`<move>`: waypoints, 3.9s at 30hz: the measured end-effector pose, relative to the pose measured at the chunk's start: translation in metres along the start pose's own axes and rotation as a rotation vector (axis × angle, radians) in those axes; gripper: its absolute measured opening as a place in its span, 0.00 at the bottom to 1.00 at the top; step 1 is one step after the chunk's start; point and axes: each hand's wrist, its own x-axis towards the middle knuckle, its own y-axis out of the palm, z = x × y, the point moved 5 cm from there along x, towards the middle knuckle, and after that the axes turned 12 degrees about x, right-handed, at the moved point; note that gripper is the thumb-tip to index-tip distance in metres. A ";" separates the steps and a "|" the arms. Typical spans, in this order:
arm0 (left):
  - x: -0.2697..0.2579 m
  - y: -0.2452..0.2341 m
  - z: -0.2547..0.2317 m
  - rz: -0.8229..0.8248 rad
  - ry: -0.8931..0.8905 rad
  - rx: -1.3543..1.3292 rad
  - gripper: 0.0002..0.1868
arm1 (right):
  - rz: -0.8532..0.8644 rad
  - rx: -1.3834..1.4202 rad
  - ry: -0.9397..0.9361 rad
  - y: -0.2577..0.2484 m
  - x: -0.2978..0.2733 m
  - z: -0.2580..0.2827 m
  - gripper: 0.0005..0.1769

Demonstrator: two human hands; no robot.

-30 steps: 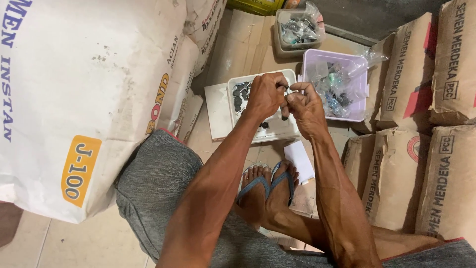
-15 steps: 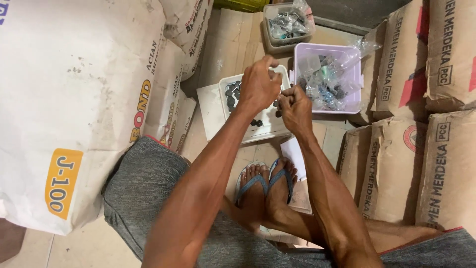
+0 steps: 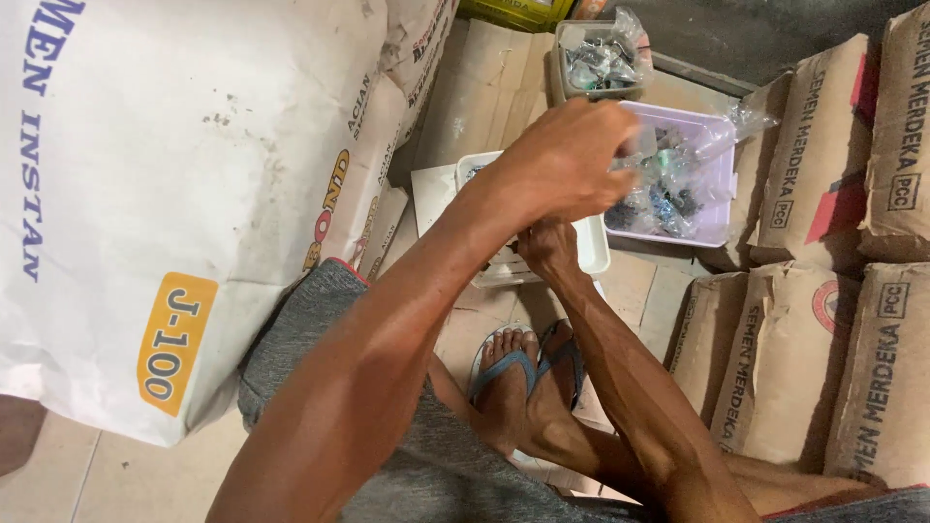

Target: Manually assembling small metal components by picking and joining them together

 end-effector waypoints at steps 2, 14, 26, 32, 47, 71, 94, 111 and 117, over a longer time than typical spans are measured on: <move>0.013 0.026 0.034 -0.001 -0.151 0.282 0.04 | 0.062 -0.012 -0.020 0.017 0.003 0.003 0.03; 0.042 0.059 0.089 0.026 -0.211 0.563 0.04 | 0.103 0.319 -0.049 -0.010 0.013 0.007 0.01; 0.028 0.041 0.086 0.241 -0.222 0.546 0.06 | 0.356 -0.043 0.009 0.015 -0.003 0.025 0.11; 0.018 0.029 0.094 0.200 -0.237 0.446 0.03 | 0.373 0.347 0.209 -0.001 0.001 0.018 0.04; 0.022 0.044 0.082 -0.045 -0.309 -0.488 0.03 | -0.185 1.651 0.438 -0.122 0.021 0.076 0.10; 0.022 0.058 0.088 -0.038 -0.501 -0.598 0.05 | -0.607 0.889 -0.274 -0.178 0.011 0.127 0.12; 0.020 0.077 0.073 -0.071 -0.521 -0.369 0.10 | -0.629 0.885 -0.250 -0.159 0.001 0.115 0.11; 0.035 0.058 0.108 0.011 -0.398 0.370 0.04 | 0.055 -0.024 -0.107 0.029 -0.017 0.056 0.07; 0.014 0.063 0.101 0.162 -0.356 0.502 0.03 | 0.136 -0.038 0.021 0.073 -0.024 0.075 0.05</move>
